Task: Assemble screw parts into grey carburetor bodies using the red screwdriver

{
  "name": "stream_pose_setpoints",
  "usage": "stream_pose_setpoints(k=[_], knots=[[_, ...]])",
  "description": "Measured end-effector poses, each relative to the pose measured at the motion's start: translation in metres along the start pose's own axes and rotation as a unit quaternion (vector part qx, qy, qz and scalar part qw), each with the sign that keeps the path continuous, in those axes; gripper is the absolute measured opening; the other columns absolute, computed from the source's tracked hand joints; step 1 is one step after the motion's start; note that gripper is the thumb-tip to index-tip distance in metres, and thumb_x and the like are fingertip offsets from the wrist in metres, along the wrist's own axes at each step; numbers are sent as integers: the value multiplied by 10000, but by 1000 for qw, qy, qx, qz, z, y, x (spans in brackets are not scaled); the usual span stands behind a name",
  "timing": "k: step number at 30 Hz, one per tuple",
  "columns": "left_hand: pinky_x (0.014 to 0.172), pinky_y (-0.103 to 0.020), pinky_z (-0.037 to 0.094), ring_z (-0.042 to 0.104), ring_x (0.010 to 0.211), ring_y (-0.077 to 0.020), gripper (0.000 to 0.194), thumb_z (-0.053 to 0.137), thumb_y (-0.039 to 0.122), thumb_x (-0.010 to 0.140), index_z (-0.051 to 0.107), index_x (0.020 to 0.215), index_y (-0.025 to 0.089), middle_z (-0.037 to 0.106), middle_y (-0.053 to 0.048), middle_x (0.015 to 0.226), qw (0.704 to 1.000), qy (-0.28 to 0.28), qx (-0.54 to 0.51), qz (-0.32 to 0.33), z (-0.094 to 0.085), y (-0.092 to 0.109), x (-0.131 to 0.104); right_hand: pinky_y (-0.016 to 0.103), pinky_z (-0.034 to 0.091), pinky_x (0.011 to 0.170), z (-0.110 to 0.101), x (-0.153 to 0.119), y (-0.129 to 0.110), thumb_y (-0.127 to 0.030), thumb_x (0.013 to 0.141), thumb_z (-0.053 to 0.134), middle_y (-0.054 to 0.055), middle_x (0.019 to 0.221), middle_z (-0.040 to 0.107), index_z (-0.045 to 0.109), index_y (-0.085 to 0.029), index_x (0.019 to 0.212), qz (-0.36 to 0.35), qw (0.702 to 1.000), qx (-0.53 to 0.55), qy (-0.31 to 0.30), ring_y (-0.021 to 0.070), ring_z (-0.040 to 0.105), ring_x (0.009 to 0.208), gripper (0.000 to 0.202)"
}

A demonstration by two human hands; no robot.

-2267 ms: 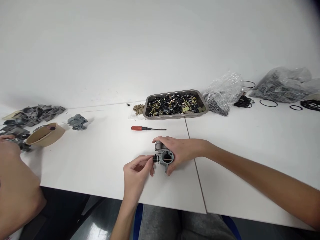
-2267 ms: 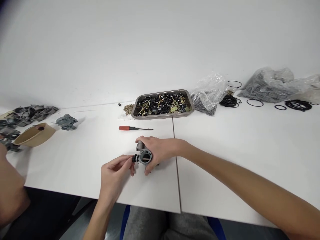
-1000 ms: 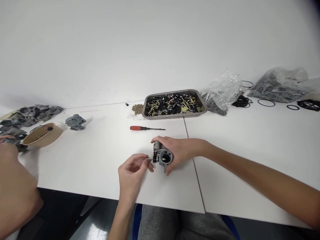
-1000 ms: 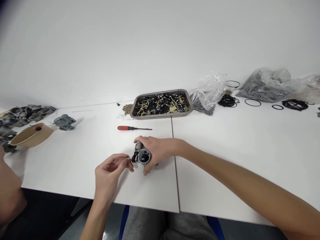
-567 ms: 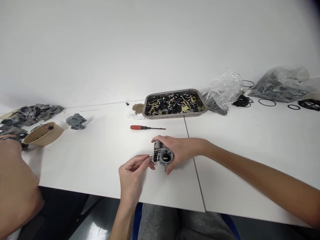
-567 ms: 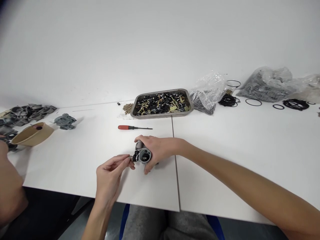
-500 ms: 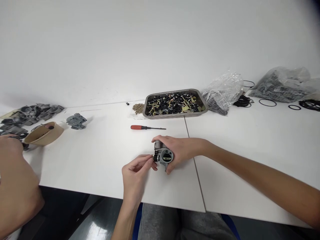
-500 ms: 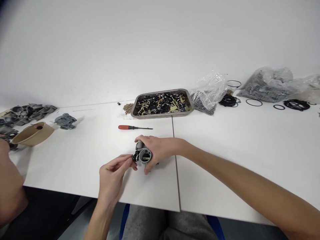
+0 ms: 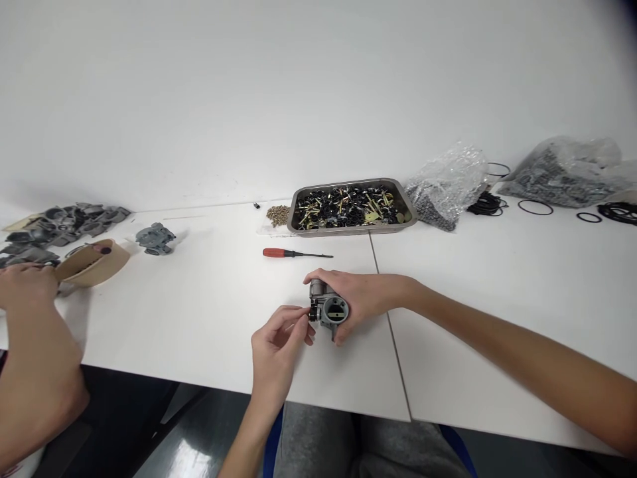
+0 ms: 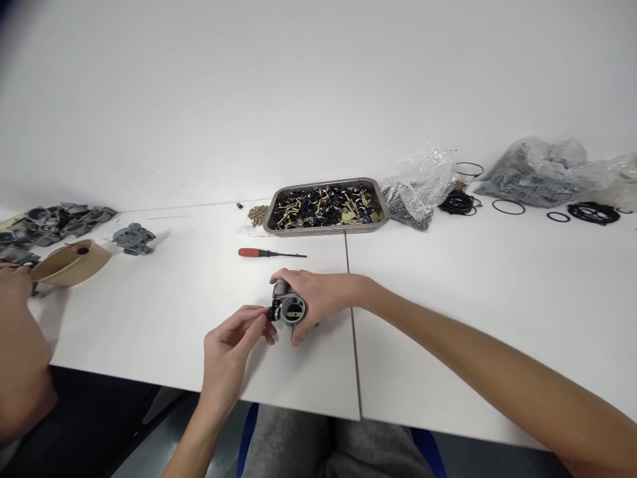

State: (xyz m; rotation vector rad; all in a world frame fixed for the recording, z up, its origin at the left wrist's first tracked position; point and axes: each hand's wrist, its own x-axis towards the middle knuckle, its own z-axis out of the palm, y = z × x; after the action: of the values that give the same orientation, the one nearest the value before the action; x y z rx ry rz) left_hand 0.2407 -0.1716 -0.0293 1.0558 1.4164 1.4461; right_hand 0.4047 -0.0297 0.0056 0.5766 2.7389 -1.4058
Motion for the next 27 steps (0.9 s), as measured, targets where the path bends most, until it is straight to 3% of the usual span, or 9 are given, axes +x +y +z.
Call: stream_pose_setpoints(k=[3, 8, 12, 13, 15, 17, 20, 24, 27], knots=[[662, -283, 495, 587, 618, -134, 199, 656, 328, 835, 710, 912, 152, 635, -40, 689, 999, -20, 36, -20, -7, 3, 4, 297, 422, 919, 0, 0, 1, -347, 609, 835, 93, 1345, 474, 298, -221, 1407, 1, 1000, 2, 3, 269, 479, 1193, 970], [657, -300, 507, 612, 684, -166, 242, 645, 372, 833, 706, 946, 166, 678, -74, 856, 993, -43, 104, 28, -26, 25, 26, 324, 410, 967, 0, 0, 0, -402, 597, 849, 97, 1373, 456, 314, -234, 1415, -11, 1000, 17, 4, 290, 444, 1240, 991], [788, -297, 486, 621, 874, -197, 214, 629, 369, 832, 717, 901, 186, 688, -75, 940, 944, -81, 286, 147, -45, 56, 90, 337, 408, 964, -1, -1, -2, -440, 569, 860, 105, 1385, 441, 316, -235, 1429, 7, 1000, 18, 8, 309, 443, 1235, 1038], [808, -296, 474, 615, 908, -200, 232, 607, 379, 841, 710, 925, 189, 687, -76, 972, 926, -98, 329, 158, -50, 62, 112, 337, 409, 959, -1, -1, -3, -439, 560, 863, 105, 1380, 444, 319, -234, 1426, 11, 1000, 16, 7, 308, 450, 1225, 1042], [767, -291, 460, 605, 908, -208, 304, 591, 432, 832, 695, 978, 187, 677, -87, 996, 893, -156, 407, 111, -57, 65, 153, 332, 413, 952, -2, -2, -4, -429, 554, 866, 98, 1372, 449, 319, -240, 1420, 15, 1000, 13, 4, 299, 457, 1214, 1042], [718, -284, 455, 605, 895, -226, 420, 719, 448, 707, 695, 1026, 175, 665, -104, 999, 864, -234, 442, 60, -61, 59, 186, 321, 417, 940, -2, -3, -5, -416, 557, 867, 88, 1372, 446, 308, -252, 1423, 21, 1000, 13, 0, 287, 459, 1211, 1044], [636, -272, 450, 597, 719, -189, 445, 809, 394, 579, 716, 950, 167, 660, -72, 844, 853, -298, 426, 42, -61, 36, 211, 305, 425, 926, -3, -4, -4, -398, 548, 876, 79, 1340, 472, 323, -256, 1413, 20, 1000, 16, 0, 273, 473, 1195, 1036], [681, -274, 456, 571, 753, -168, 334, 725, 412, 684, 685, 911, 170, 646, -69, 880, 876, -293, 377, 67, -61, 5, 211, 305, 422, 947, -1, -2, -3, -381, 544, 881, 90, 1338, 481, 351, -239, 1409, 11, 1000, 20, 6, 278, 470, 1206, 1024], [785, -300, 460, 569, 857, -188, 295, 718, 408, 696, 672, 866, 171, 645, -83, 966, 891, -279, 348, 78, -63, -6, 208, 314, 404, 997, -1, -3, -4, -391, 555, 878, 95, 1414, 421, 326, -244, 1446, 15, 1000, 18, 6, 288, 431, 1263, 1059]])
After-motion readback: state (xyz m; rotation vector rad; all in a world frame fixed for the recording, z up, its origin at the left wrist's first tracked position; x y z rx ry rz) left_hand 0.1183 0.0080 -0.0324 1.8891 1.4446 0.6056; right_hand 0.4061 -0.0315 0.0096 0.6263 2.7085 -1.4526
